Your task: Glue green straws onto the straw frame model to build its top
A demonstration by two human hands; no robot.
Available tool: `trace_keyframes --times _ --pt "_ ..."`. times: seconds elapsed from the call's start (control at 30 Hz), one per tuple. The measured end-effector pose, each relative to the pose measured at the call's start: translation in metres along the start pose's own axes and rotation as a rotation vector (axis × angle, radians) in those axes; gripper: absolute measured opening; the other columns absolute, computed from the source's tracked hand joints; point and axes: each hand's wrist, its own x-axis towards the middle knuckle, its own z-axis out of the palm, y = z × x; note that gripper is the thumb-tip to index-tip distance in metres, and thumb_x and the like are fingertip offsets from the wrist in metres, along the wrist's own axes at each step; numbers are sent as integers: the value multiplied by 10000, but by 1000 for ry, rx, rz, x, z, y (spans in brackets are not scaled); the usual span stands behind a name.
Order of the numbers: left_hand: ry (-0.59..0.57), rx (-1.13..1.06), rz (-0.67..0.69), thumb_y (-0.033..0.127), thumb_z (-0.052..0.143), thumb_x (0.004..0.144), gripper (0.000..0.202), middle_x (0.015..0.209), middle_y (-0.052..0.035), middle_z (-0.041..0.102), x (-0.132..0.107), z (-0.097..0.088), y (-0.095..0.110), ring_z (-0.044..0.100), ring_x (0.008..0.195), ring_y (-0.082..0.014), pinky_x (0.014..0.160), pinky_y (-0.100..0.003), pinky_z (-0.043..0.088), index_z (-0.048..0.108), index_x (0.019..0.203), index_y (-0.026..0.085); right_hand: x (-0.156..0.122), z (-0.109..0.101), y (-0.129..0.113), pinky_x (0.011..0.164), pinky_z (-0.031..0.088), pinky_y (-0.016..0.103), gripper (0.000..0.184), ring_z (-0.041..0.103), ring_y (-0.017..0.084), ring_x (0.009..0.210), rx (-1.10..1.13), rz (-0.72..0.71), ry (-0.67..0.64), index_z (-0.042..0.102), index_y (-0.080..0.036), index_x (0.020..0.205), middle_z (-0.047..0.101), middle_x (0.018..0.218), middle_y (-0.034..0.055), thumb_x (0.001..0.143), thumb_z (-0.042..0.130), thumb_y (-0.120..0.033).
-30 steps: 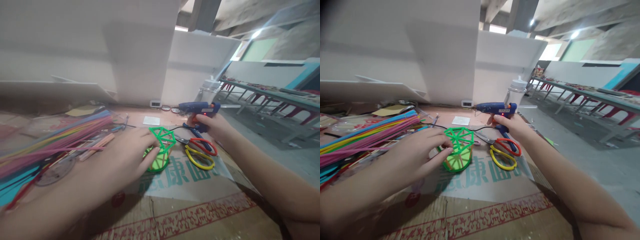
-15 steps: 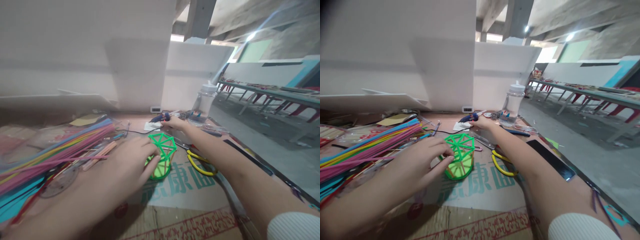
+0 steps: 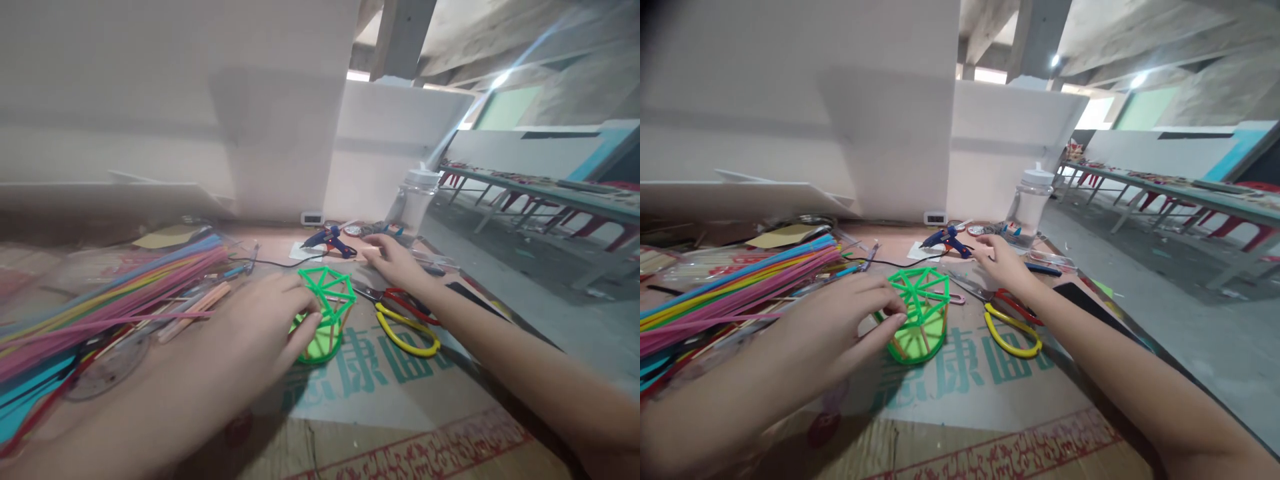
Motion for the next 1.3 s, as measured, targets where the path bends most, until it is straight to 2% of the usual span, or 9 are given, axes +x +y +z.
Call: trace_keyframes --times 0.07,0.13,0.2,0.3,0.43,0.77,1.3 --pt "-12 -11 7 285 488 1003 227 946 -22 676 0 -1 0 616 894 -224 805 -393 438 688 903 250 -28 1 -9 973 525 428 323 665 255 1087 73 -41 19 618 -173 1160 702 1167 123 976 547 -429" --pt "-22 -10 7 297 490 1002 220 953 -24 675 0 -2 0 612 902 -230 799 -393 435 682 907 248 -52 7 -19 815 575 362 294 700 218 890 143 -67 -45 656 -189 1040 737 995 78 955 568 -457" --pt "-18 1 4 309 498 998 209 965 -27 676 0 -2 0 610 916 -239 807 -398 435 679 916 247 -69 14 -29 754 582 336 291 712 210 833 223 -71 -146 698 -198 1011 757 930 60 932 604 -461" --pt "-14 8 13 316 495 1006 207 984 -16 676 0 -1 -2 613 934 -233 820 -397 434 679 928 261 -83 21 -39 795 577 341 286 722 220 893 314 -75 -273 739 -202 1066 780 973 64 936 617 -425" --pt "-14 32 24 326 503 1007 208 968 -10 677 0 0 -2 615 923 -228 804 -393 423 678 912 264 -87 24 -42 839 558 331 195 718 213 916 305 -160 -301 771 -210 976 784 1014 67 939 628 -336" --pt "22 128 91 290 505 992 258 860 -43 704 1 -6 0 617 842 -251 775 -404 407 708 850 215 -96 38 -44 753 559 292 163 711 187 792 352 -221 -326 775 -214 908 787 869 41 923 619 -259" --pt "21 207 208 272 507 993 274 845 -48 740 4 -5 -4 635 828 -246 746 -398 384 731 847 215 -96 41 -43 768 569 297 191 715 187 802 361 -258 -326 782 -216 873 790 864 38 940 617 -283"
